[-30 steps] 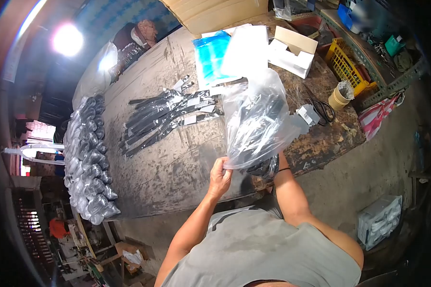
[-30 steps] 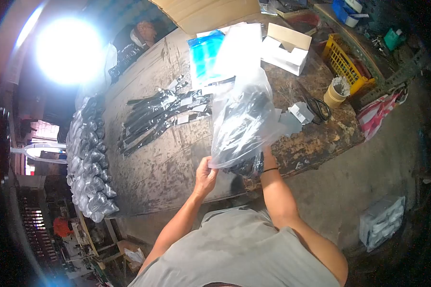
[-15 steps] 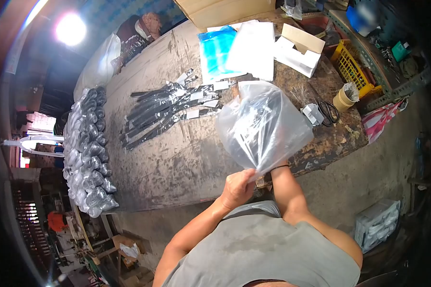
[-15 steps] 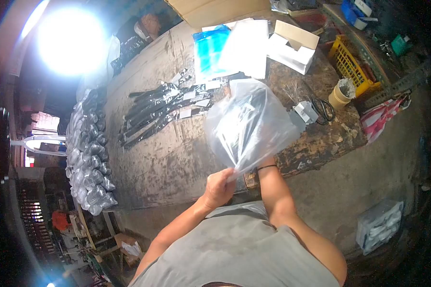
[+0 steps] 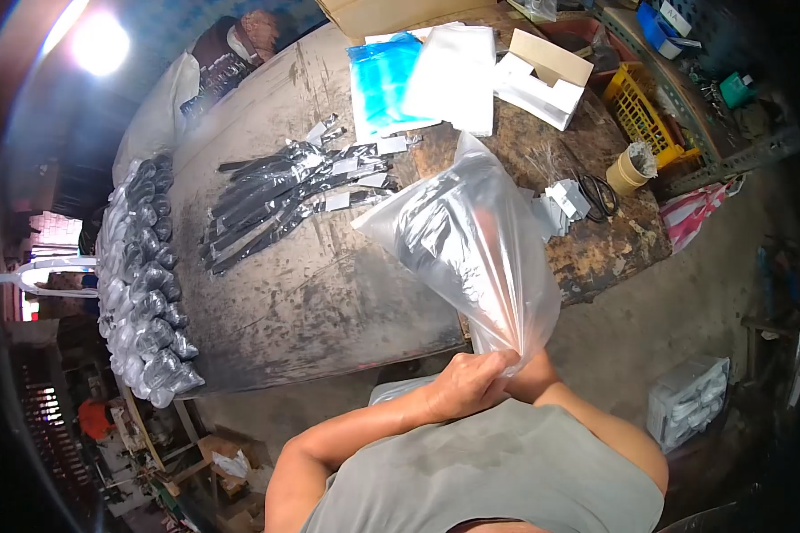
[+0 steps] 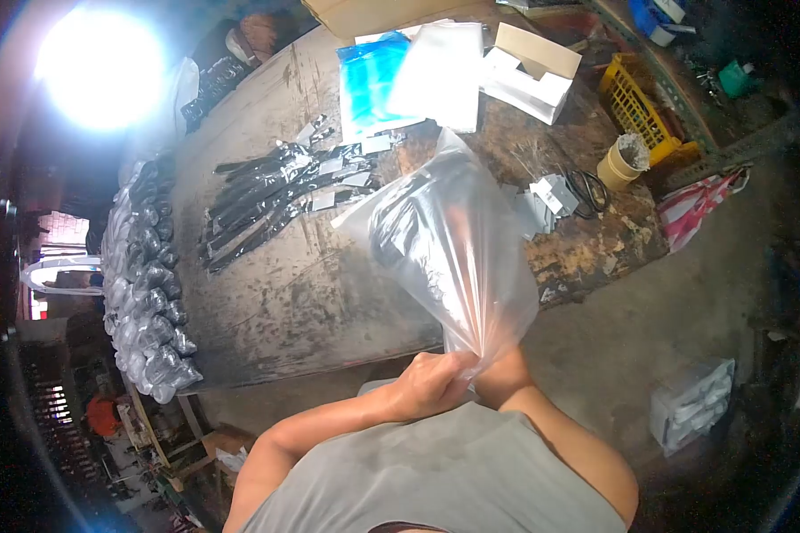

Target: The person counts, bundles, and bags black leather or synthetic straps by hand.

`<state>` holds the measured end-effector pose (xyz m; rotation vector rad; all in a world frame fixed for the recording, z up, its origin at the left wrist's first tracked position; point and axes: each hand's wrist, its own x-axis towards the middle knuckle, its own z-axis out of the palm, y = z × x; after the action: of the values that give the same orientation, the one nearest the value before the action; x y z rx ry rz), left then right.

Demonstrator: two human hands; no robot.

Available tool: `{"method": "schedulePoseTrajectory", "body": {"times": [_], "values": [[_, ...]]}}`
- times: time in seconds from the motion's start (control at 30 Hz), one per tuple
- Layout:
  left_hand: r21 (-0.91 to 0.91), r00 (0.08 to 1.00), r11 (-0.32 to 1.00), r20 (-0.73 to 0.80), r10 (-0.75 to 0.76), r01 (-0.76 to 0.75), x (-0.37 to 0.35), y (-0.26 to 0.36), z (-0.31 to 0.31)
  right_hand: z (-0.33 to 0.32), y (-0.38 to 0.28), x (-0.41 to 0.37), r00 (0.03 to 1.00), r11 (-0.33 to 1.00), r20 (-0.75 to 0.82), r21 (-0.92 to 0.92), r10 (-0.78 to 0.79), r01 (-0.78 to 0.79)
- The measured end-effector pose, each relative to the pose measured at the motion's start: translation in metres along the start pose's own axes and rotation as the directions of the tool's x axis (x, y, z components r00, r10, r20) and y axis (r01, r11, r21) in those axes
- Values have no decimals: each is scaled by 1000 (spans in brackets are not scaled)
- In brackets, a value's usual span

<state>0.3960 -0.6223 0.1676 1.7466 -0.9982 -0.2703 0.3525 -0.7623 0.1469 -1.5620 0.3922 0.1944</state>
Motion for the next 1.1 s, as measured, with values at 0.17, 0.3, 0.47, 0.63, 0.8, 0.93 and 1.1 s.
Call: {"method": "schedulePoseTrajectory", "body": {"times": [0.17,0.3,0.47,0.63,0.8,0.93,1.1], "values": [[-102,996,992,-39,-75,71,2,16,-27,9,20,-4,970,970,90,-72,-225,232],[-291,879,928,-345,-330,234,16,13,-106,65,1,92,962,967,-113,-86,-250,242],[-537,808,822,-390,-441,189,37,4,-219,115,-33,232,851,984,-495,94,178,-152],[-479,836,858,-381,-395,188,26,-12,-278,98,-80,219,897,830,-321,-552,-303,82],[-407,845,886,-373,-383,222,31,-22,-308,105,-159,119,830,732,437,-428,-347,531],[-297,868,902,-296,-400,314,35,-11,-311,145,-138,104,699,100,450,-799,-556,593],[118,965,969,-174,-194,216,35,-12,-307,185,-112,169,568,305,221,-663,-793,684]]}}
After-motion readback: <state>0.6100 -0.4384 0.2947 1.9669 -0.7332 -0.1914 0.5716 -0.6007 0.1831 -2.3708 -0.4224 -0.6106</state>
